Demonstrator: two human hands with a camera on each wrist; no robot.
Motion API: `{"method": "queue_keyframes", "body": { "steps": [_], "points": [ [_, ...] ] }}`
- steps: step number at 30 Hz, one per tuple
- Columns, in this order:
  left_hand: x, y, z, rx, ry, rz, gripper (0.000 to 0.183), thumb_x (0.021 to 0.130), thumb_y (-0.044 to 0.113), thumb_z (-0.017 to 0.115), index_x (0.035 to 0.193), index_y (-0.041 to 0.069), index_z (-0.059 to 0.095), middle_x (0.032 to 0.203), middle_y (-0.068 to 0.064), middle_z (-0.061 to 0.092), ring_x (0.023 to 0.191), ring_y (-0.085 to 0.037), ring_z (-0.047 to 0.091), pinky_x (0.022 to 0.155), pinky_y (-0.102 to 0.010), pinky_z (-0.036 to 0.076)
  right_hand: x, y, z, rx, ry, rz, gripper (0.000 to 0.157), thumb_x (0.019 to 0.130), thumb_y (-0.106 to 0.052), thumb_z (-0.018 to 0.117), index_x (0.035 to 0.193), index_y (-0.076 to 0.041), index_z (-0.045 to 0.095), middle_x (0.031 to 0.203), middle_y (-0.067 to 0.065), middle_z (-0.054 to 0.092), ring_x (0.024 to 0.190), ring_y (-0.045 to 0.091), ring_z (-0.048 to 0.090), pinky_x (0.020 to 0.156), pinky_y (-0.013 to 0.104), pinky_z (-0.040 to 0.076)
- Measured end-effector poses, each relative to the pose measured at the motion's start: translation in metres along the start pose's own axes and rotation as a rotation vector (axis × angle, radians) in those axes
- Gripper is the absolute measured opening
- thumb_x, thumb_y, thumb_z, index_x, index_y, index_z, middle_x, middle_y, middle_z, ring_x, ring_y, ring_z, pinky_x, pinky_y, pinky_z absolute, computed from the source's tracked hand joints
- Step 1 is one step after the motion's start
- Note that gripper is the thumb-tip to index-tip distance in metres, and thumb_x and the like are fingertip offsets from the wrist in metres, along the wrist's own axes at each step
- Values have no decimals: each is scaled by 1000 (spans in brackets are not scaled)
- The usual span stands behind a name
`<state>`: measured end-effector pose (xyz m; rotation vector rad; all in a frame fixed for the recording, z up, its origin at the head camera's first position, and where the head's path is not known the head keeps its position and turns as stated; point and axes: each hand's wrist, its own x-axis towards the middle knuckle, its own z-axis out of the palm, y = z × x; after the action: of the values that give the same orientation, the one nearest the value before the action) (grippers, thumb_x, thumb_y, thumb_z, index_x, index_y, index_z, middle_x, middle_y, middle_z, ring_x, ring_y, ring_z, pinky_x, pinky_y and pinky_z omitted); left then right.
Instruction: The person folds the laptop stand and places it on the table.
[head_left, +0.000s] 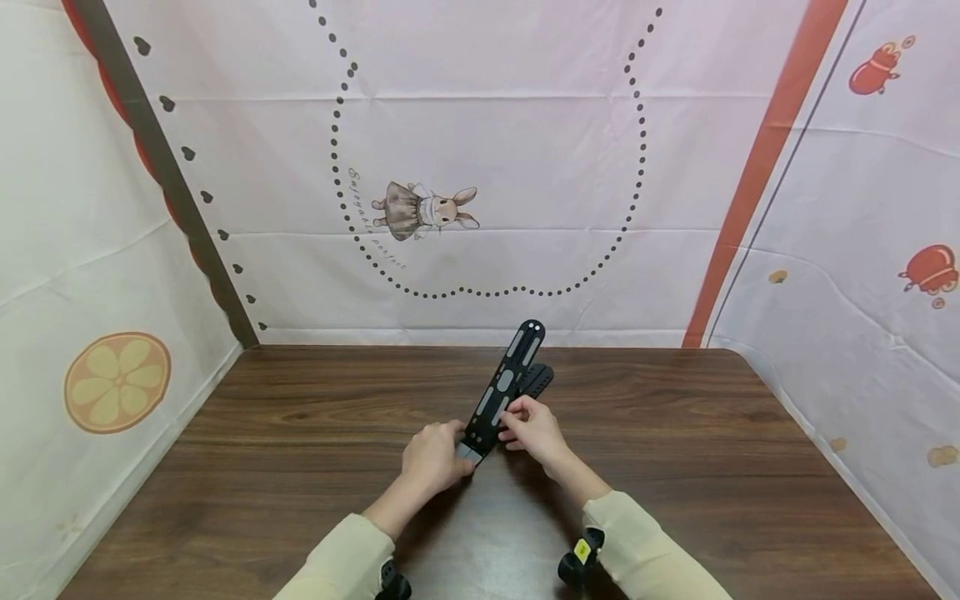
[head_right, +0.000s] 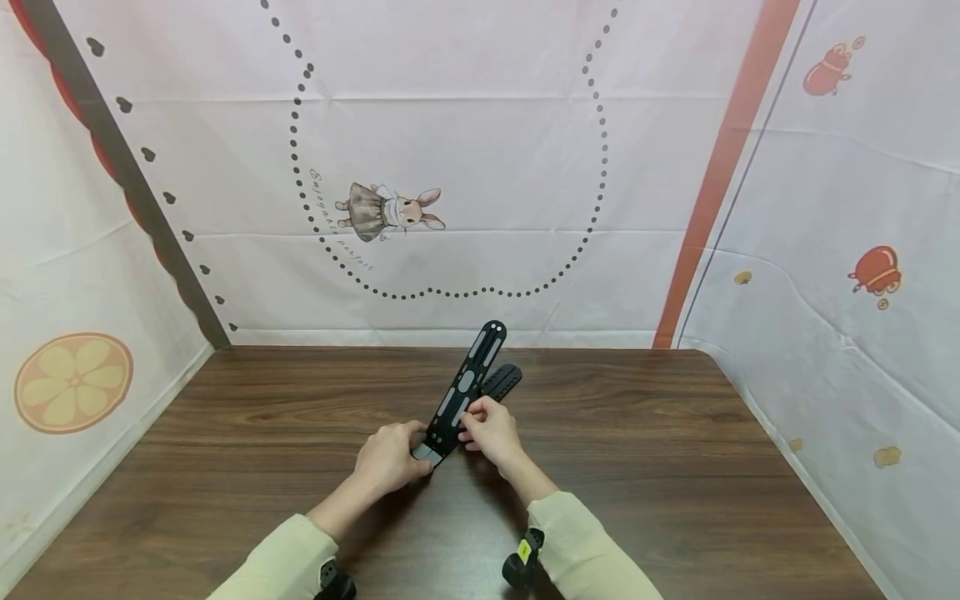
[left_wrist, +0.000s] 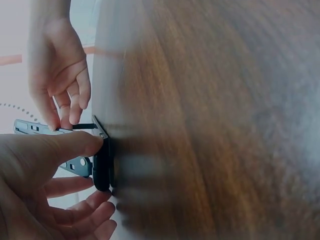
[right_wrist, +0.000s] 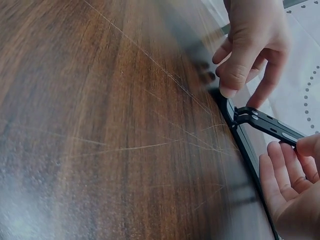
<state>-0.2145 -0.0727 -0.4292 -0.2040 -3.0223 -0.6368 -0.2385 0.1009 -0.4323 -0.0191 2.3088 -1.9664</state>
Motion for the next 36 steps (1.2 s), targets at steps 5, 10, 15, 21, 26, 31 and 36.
{"method": "queue_keyframes", "body": {
  "steps": [5,10,15,21,26,31,36],
  "points": [
    [0,-2,0,15,1,0,49,63,27,78,108,10,66,90,-10,62,65,-19,51,50,-32,40,0,0,0,-2,-16,-6,16,91,-11,55,99,2,53,92,17,64,81,33,66,67,41,55],
    [1,-5,0,19,17,4,43,63,25,77,102,11,67,83,-8,58,66,-20,52,50,-33,41,-1,0,-1,-22,-32,-28,15,91,-12,55,97,2,54,90,16,65,79,29,67,66,37,55],
    [3,-8,-1,14,19,22,42,64,24,76,102,11,68,84,-6,57,67,-19,51,51,-32,40,-1,3,-6,-42,-64,-91,13,92,-13,54,94,-1,57,85,11,66,72,19,67,62,33,55],
    [5,-14,-2,1,-7,53,40,66,21,75,104,10,68,88,-7,58,69,-18,49,52,-30,41,3,4,-15,-63,-27,-71,15,92,-12,54,100,-1,60,89,13,66,74,20,67,64,35,55],
    [6,-20,-4,-2,-20,61,39,67,19,74,105,10,68,90,-7,58,72,-19,49,55,-30,42,8,0,-25,-74,6,-93,19,93,-11,54,104,3,59,92,19,65,75,27,66,65,38,55],
    [7,-23,-6,10,-10,62,39,67,19,73,106,12,68,89,-7,57,77,-21,48,58,-31,41,10,-7,-35,-142,13,-136,19,93,-13,54,105,1,60,92,16,65,78,29,66,66,39,55],
    [10,-26,-6,21,-5,74,40,68,18,72,107,12,68,86,-6,55,76,-21,48,59,-31,41,10,-11,-44,-232,10,-173,21,93,-12,54,110,-1,59,98,18,65,86,31,64,67,38,55]
  ]
}}
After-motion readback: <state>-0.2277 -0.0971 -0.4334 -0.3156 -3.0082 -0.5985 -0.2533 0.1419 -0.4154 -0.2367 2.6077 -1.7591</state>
